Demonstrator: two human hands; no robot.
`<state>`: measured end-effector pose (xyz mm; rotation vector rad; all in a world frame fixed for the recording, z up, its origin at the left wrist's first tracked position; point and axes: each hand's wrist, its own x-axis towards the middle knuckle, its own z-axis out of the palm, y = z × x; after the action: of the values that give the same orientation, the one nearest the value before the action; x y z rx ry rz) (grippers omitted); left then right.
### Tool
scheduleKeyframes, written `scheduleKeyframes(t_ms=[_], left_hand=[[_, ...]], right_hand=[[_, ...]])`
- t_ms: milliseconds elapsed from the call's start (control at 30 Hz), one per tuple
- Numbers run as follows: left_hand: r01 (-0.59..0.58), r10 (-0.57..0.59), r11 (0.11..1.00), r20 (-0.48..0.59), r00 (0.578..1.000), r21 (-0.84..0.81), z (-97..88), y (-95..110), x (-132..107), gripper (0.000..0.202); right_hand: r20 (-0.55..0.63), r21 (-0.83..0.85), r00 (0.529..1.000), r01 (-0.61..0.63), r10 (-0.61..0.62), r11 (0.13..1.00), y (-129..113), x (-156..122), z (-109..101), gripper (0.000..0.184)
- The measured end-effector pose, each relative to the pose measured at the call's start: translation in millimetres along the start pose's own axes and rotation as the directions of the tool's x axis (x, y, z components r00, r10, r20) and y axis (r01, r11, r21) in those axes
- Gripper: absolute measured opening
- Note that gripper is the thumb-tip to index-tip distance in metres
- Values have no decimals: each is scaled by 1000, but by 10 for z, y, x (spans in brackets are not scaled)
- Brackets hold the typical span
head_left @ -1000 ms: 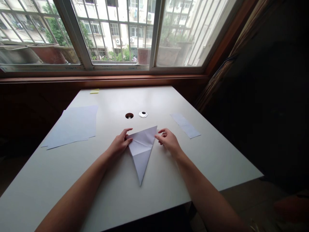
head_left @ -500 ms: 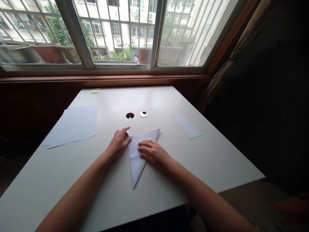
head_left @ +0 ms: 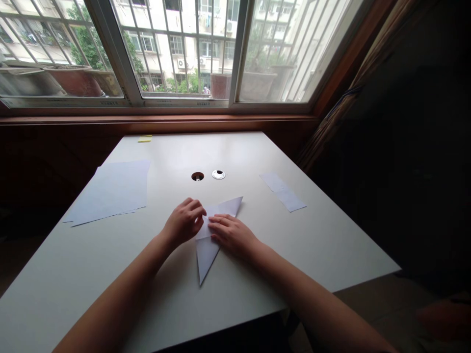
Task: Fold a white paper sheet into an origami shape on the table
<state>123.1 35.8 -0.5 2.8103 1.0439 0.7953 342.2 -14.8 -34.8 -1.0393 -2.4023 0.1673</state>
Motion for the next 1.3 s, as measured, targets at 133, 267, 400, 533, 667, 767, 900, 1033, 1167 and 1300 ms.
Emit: scheduleKeyframes(t_ms=[133, 267, 400, 533, 667, 767, 900, 1033, 1167, 1300], left_hand=[[-236, 252, 966, 191, 949, -102, -133, 410, -116, 20], [-307, 328, 944, 227, 917, -122, -3, 559, -358, 28], [-317, 327, 945, 251, 911, -82, 152, 490, -517, 42], [-273, 286, 958, 328, 900, -85, 155, 452, -545, 52], [-246, 267, 964, 367, 891, -104, 76, 470, -525, 65], [-226, 249, 968, 389, 887, -105, 20, 474, -481, 70], [-243, 262, 965, 379, 888, -97, -1, 462, -382, 65], [-307, 318, 948, 339, 885, -85, 49, 452, -326, 62], [-338, 343, 938, 303, 889, -70, 127, 449, -354, 58], [-277, 280, 959, 299, 912, -52, 152, 450, -396, 58]], right_hand=[[13, 7, 1000, 27, -27, 1000, 88, -18, 68, 41], [78, 18, 995, 61, -62, 998, 164, -33, 95, 49], [86, 34, 992, 94, -96, 995, 189, -47, 40, 53], [75, 38, 991, 106, -109, 994, 228, -84, -69, 52], [-45, 23, 996, 83, -82, 996, 254, -164, -192, 48], [-70, 11, 995, 66, -65, 998, 248, -262, -285, 41], [9, 10, 998, 65, -65, 998, 221, -396, -391, 39], [63, 7, 995, 81, -82, 997, 186, -447, -454, 43], [74, -5, 991, 111, -111, 994, 171, -443, -478, 46], [104, -19, 982, 163, -160, 986, 188, -447, -479, 48]])
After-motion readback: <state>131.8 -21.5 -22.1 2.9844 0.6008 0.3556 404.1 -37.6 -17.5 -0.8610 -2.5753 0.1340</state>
